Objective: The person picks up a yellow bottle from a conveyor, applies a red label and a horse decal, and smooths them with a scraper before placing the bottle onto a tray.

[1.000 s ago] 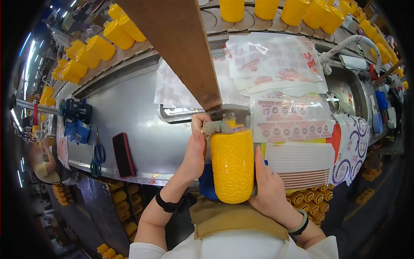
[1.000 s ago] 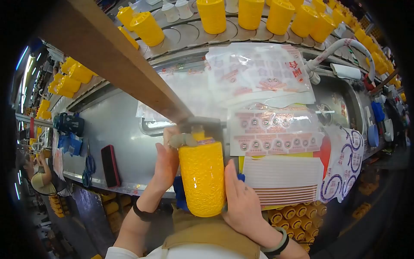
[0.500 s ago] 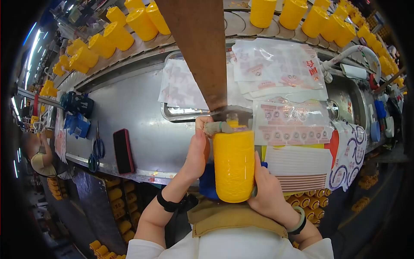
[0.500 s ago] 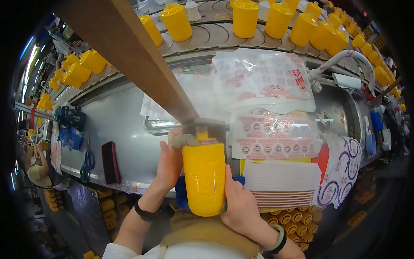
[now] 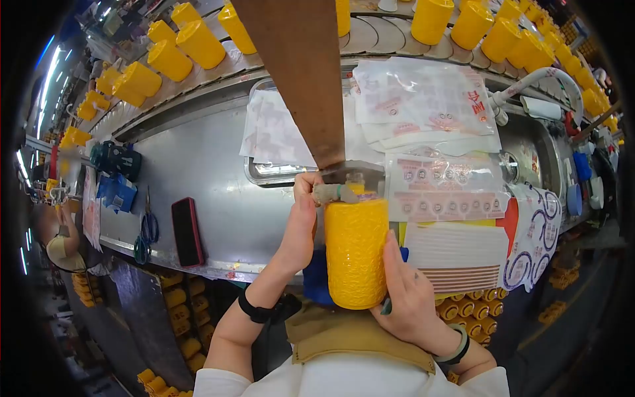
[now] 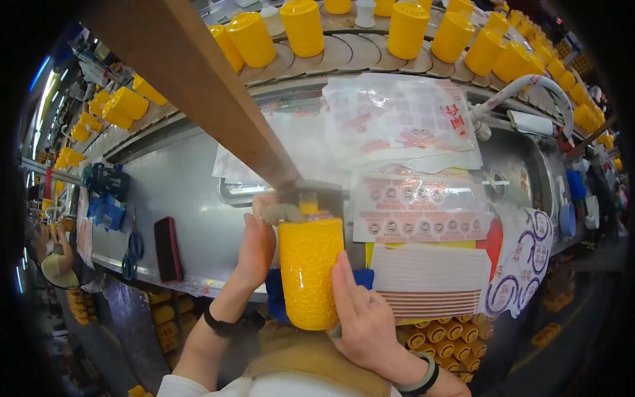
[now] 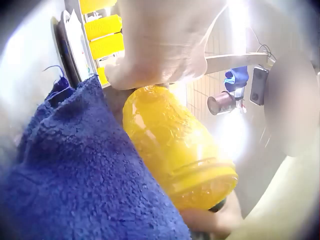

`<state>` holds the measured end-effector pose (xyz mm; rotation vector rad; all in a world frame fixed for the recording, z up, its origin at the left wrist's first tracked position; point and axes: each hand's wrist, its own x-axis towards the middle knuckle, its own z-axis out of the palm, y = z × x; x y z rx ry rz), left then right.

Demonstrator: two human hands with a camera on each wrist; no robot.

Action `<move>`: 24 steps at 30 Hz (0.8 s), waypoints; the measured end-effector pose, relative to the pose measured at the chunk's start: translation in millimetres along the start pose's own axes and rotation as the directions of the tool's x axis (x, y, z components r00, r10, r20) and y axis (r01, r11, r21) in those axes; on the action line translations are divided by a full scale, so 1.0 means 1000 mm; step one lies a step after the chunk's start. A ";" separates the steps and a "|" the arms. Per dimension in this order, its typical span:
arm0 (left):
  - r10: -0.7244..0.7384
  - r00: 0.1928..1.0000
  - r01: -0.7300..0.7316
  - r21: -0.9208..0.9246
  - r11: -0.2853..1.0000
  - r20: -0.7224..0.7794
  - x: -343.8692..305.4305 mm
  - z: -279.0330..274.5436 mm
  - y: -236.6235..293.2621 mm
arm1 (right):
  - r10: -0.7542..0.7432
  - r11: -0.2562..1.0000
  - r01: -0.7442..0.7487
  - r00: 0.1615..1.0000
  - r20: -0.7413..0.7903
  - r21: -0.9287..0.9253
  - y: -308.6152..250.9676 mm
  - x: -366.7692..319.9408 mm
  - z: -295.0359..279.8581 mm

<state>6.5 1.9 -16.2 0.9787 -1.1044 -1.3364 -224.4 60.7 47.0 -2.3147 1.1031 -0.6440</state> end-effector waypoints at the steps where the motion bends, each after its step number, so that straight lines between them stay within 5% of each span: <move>1: 0.013 1.000 -0.013 -0.019 1.000 0.009 0.003 0.001 0.001 | 0.014 0.999 -0.018 0.996 -0.083 -0.044 0.011 0.001 0.014; 4: -0.015 1.000 0.014 -0.053 0.998 -0.023 0.003 0.008 0.008 | 0.171 0.982 -0.179 0.977 0.125 0.057 0.016 0.003 0.012; 7: -0.027 0.998 0.024 -0.059 0.998 -0.056 0.004 0.012 0.006 | 0.095 0.995 -0.094 0.982 0.165 -0.014 0.004 0.004 -0.003; 11: -0.020 1.000 0.020 -0.083 0.996 0.004 0.005 0.014 0.008 | 0.005 0.994 0.008 0.993 0.121 -0.107 -0.005 -0.001 -0.006; 13: -0.019 1.000 0.020 -0.116 0.993 0.009 0.004 0.021 0.008 | 0.175 0.985 -0.174 0.981 0.079 -0.020 0.010 -0.005 0.013; 15: -0.004 1.000 0.002 -0.117 0.993 -0.013 0.004 0.011 -0.003 | 0.161 0.987 -0.162 0.985 0.068 0.015 0.014 0.002 0.014; 16: 0.039 0.998 -0.041 0.050 0.998 0.040 0.001 0.002 -0.006 | 0.180 0.980 -0.186 0.980 0.088 0.063 0.014 0.002 0.016; 20: 0.013 1.000 -0.012 -0.068 0.998 0.013 0.001 0.008 -0.007 | 0.154 0.987 -0.157 0.985 0.079 0.035 0.018 0.000 0.019; 24: 0.041 0.998 -0.045 0.081 0.996 0.048 0.001 0.006 -0.004 | 0.184 0.981 -0.191 0.970 0.156 0.026 0.021 -0.003 0.022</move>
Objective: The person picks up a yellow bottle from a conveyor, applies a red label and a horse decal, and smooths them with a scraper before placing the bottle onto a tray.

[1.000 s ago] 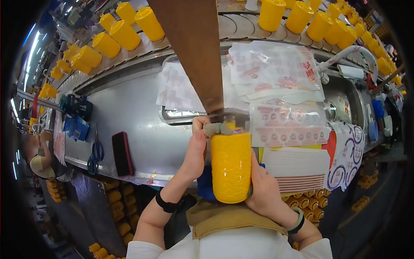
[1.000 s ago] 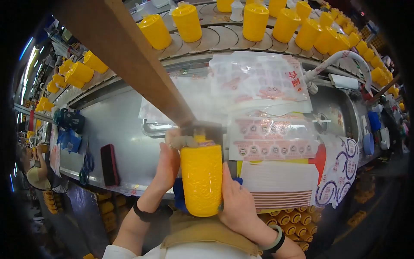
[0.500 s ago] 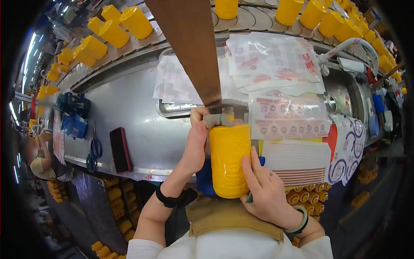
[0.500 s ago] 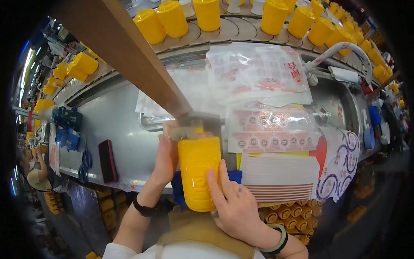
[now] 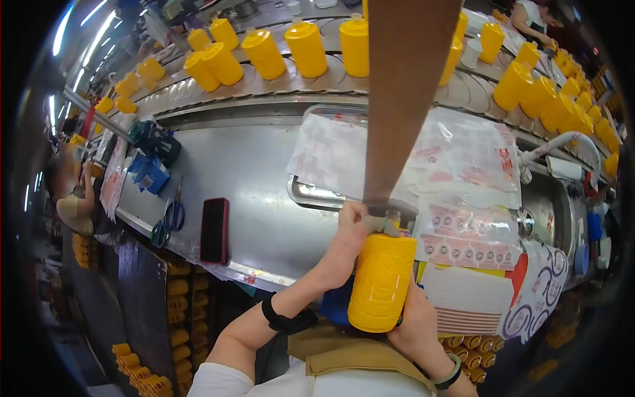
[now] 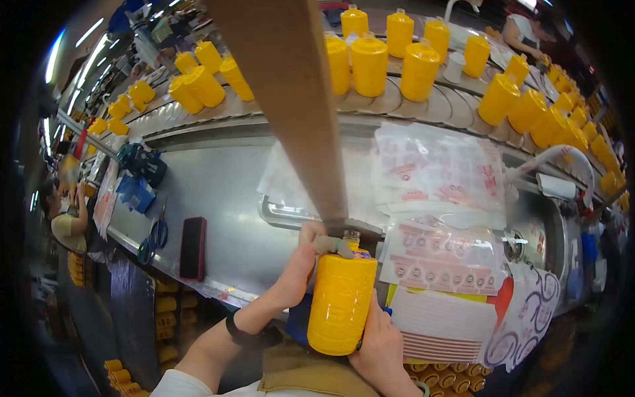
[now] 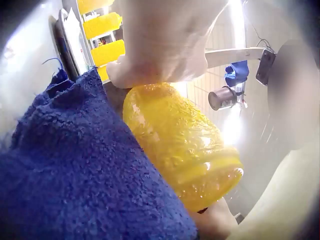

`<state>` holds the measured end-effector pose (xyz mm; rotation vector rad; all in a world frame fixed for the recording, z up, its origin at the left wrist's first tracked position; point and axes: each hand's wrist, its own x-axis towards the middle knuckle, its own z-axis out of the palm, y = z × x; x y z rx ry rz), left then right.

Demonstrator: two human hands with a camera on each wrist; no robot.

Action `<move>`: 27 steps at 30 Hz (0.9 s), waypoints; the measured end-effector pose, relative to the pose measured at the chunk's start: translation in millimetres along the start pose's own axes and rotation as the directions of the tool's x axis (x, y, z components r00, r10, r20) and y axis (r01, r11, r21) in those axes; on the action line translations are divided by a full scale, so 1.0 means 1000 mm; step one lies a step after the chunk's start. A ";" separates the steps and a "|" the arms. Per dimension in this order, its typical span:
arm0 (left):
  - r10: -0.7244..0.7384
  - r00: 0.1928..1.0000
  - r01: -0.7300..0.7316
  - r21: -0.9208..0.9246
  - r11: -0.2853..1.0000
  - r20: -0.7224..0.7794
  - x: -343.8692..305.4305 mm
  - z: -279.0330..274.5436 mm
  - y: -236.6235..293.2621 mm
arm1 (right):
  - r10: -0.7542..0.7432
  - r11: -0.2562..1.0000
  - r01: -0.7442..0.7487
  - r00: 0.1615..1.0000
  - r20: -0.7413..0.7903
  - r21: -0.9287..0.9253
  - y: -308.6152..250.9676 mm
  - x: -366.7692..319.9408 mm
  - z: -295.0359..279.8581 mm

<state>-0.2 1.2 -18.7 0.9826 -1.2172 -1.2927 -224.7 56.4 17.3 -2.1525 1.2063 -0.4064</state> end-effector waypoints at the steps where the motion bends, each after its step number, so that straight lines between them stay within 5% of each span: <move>1: 0.045 0.998 -0.050 0.120 0.992 0.041 0.003 -0.002 0.004 | -0.019 1.000 0.019 1.000 0.002 0.000 -0.001 -0.001 0.000; 8: 0.105 0.994 -0.097 0.157 0.983 -0.040 0.003 -0.001 -0.007 | 0.044 0.999 -0.044 0.999 -0.032 0.020 -0.004 -0.001 0.005; 9: 0.042 0.997 -0.043 -0.007 0.999 -0.058 0.002 0.002 -0.008 | 0.060 0.998 -0.060 0.997 -0.039 0.022 -0.005 0.000 0.005; 15: 0.096 0.993 -0.088 0.103 0.991 -0.075 0.002 0.002 -0.010 | -0.061 0.998 0.057 0.988 -0.142 -0.027 -0.001 -0.005 0.010; 19: 0.117 0.991 -0.108 0.120 0.987 -0.068 0.003 0.005 -0.011 | -0.039 0.992 0.031 0.997 -0.065 -0.121 -0.020 -0.009 -0.012; 21: 0.124 0.989 -0.112 0.134 0.985 -0.078 0.003 0.008 -0.004 | -0.349 0.892 0.281 0.926 -0.142 -0.354 -0.031 -0.008 -0.022; 22: 0.131 0.988 -0.119 0.145 0.982 -0.080 0.003 0.008 0.000 | -0.348 0.892 0.281 0.926 -0.143 -0.354 -0.027 -0.010 -0.017; 25: 0.147 0.984 -0.130 0.162 0.978 -0.097 0.004 0.008 -0.002 | -0.193 0.974 0.166 0.964 -0.182 -0.157 -0.012 -0.014 -0.002; 27: 0.124 0.987 -0.113 0.098 0.989 -0.104 0.002 0.006 0.004 | 0.022 0.996 -0.028 0.998 -0.066 -0.090 -0.009 -0.013 0.003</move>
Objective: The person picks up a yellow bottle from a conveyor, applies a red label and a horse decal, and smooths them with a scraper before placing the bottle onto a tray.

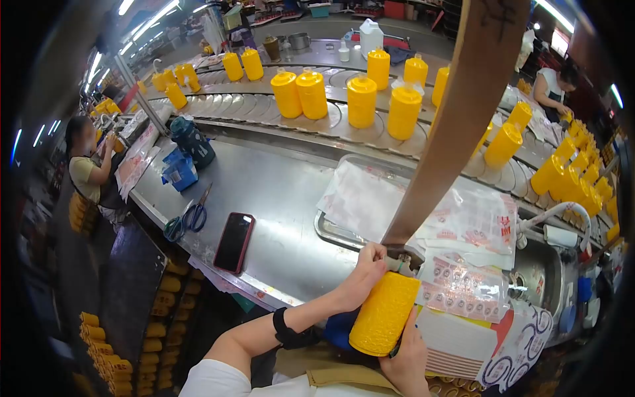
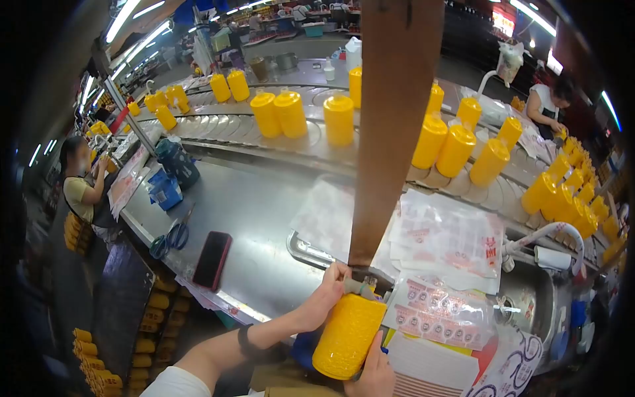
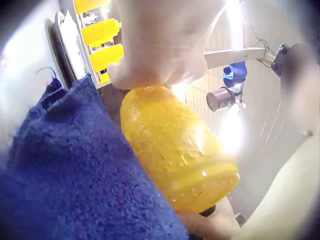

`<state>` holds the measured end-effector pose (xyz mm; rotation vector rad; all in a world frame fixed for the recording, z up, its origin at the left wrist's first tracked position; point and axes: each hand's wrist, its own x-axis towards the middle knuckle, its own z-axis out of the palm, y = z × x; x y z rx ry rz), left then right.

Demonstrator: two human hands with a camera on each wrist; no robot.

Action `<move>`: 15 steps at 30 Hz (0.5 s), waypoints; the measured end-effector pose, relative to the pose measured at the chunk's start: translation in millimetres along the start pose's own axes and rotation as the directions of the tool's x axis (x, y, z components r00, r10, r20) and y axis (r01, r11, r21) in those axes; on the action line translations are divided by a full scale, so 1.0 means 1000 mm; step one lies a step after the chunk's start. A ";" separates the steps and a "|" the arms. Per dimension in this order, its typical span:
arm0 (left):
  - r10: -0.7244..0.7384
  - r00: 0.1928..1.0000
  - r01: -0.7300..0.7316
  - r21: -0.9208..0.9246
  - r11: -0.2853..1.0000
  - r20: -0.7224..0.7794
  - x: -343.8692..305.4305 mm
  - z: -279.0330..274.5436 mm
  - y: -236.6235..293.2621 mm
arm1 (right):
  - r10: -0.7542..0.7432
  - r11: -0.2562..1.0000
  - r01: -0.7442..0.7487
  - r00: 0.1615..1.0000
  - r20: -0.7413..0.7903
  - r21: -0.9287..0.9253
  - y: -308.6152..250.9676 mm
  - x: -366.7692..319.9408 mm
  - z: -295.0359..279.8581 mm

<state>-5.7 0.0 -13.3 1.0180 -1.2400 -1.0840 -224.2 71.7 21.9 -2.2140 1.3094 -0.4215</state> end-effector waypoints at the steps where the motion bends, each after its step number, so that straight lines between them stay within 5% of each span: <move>1: -0.037 0.999 0.037 -0.067 0.997 -0.002 -0.001 -0.003 0.003 | -0.009 1.000 0.009 1.000 0.000 -0.004 0.003 0.000 0.002; 2: 0.151 0.987 -0.158 0.229 0.960 0.051 0.000 -0.015 0.003 | -0.056 0.998 0.056 0.998 -0.029 0.029 0.005 0.001 0.005; 5: 0.045 0.988 -0.038 0.048 0.998 -0.146 0.007 -0.042 0.020 | -0.123 0.986 0.135 0.986 -0.115 0.102 0.010 0.005 0.014; 6: 0.114 0.969 -0.100 0.074 0.992 -0.219 0.020 -0.055 0.029 | -0.136 0.976 0.161 0.977 -0.166 0.144 0.011 0.006 0.016; 7: 0.294 0.924 -0.245 0.211 0.946 -0.245 0.038 -0.078 0.025 | -0.145 0.976 0.169 0.975 -0.169 0.140 0.012 0.006 0.015; 10: 0.298 0.843 -0.202 0.250 0.947 -0.447 0.097 -0.139 0.018 | -0.028 0.988 0.031 0.999 -0.024 0.150 0.013 0.001 0.014; 15: 0.571 0.707 -0.255 0.603 0.756 -0.418 0.202 -0.215 0.031 | -0.061 0.979 0.060 0.998 -0.004 0.197 -0.002 0.010 -0.001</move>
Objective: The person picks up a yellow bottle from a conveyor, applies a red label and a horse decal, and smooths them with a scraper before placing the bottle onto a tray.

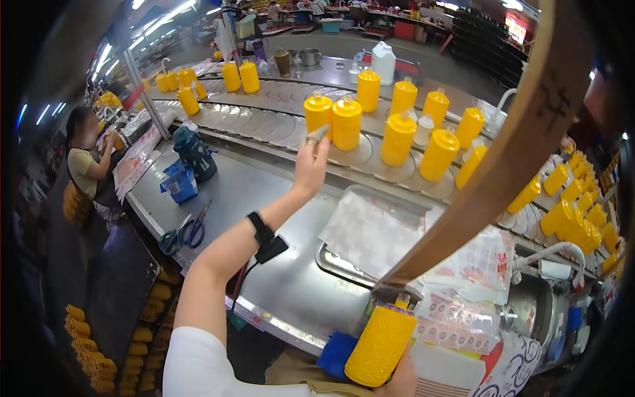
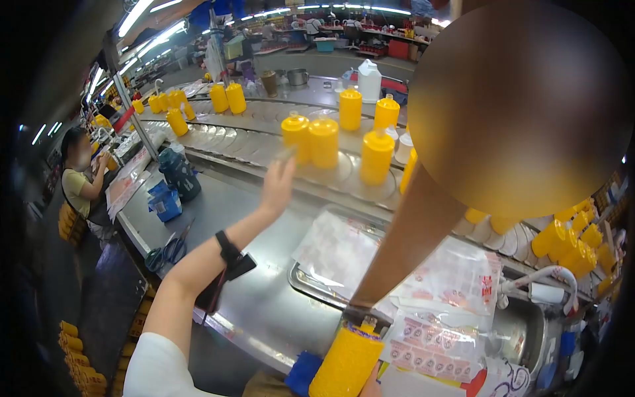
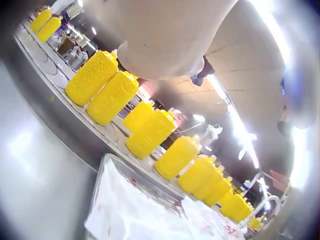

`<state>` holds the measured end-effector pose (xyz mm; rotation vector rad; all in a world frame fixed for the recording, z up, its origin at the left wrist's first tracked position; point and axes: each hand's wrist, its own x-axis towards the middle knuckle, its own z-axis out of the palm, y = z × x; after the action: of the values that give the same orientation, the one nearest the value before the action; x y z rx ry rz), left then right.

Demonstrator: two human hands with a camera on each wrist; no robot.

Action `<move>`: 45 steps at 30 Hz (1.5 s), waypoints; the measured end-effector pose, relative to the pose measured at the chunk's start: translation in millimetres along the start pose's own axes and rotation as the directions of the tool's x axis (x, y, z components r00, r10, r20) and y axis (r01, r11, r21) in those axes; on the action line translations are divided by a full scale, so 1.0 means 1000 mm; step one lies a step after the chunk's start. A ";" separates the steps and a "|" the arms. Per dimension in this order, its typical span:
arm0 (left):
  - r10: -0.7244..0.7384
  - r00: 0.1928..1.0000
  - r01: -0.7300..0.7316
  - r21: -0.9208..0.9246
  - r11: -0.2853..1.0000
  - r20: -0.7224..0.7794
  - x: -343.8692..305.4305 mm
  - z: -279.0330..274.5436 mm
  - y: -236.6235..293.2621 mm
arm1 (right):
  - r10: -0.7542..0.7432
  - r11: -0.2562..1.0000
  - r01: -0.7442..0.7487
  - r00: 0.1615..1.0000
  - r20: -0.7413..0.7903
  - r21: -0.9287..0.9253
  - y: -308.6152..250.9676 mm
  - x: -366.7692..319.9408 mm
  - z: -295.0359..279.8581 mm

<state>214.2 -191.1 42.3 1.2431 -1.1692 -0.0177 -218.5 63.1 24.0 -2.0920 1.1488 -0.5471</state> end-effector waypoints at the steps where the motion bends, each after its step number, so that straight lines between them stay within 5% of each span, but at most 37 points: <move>1: 0.037 0.999 -0.034 0.115 0.993 -0.016 0.019 0.007 -0.017 | -0.012 1.000 0.012 1.000 0.002 0.001 0.001 0.002 0.000; 3: 0.072 0.997 -0.062 0.231 0.971 -0.036 0.053 0.019 -0.034 | -0.096 0.995 0.097 0.995 -0.036 0.035 0.006 0.003 0.003; 5: -0.085 0.996 0.086 0.394 0.915 -0.020 0.078 0.034 -0.046 | -0.100 0.995 0.100 0.995 -0.023 0.030 0.015 0.015 0.005; 9: -0.051 0.997 0.076 0.522 0.850 -0.063 0.114 0.068 -0.087 | -0.077 0.997 0.077 0.997 -0.003 0.010 0.024 0.031 0.004; 12: -0.260 0.966 0.234 0.462 0.855 -0.007 0.129 0.085 -0.095 | -0.056 0.998 0.056 0.998 0.009 0.002 0.028 0.043 0.004; 17: -0.282 0.954 0.298 0.466 0.833 -0.104 0.133 0.114 -0.100 | 0.015 1.000 -0.015 1.000 0.028 -0.008 0.035 0.047 0.008; 20: -0.403 0.915 0.349 0.477 0.807 0.013 0.143 0.116 -0.091 | 0.048 0.999 -0.048 0.999 0.024 -0.017 0.035 0.051 0.005; 22: -0.347 0.938 0.305 0.483 0.821 -0.002 0.142 0.125 -0.109 | 0.071 0.997 -0.071 0.997 0.025 -0.018 0.033 0.051 0.004; 25: -0.298 0.943 0.332 0.375 0.865 -0.146 0.129 0.125 -0.116 | 0.114 0.993 -0.114 0.993 0.043 0.003 0.029 0.043 0.006; 30: -0.389 0.843 0.430 0.032 0.902 -0.372 0.104 0.081 -0.127 | 0.158 0.985 -0.162 0.984 0.076 0.053 0.019 0.033 0.010; 35: -0.237 0.965 0.245 0.063 0.967 -0.114 0.059 -0.011 -0.068 | 0.237 0.969 -0.239 0.971 0.044 0.061 -0.004 0.012 0.004; 39: -0.156 0.978 0.123 0.221 0.967 0.138 0.011 -0.062 -0.005 | 0.193 0.981 -0.194 0.980 0.040 0.023 -0.004 0.013 0.003; 45: -0.173 0.964 0.103 0.317 0.943 0.203 -0.055 -0.088 0.029 | 0.157 0.987 -0.157 0.987 -0.025 0.017 0.001 0.006 0.006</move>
<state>232.8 -84.9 38.7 1.6297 -1.3146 -0.0913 -212.0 59.8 19.5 -1.9662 1.3080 -0.5082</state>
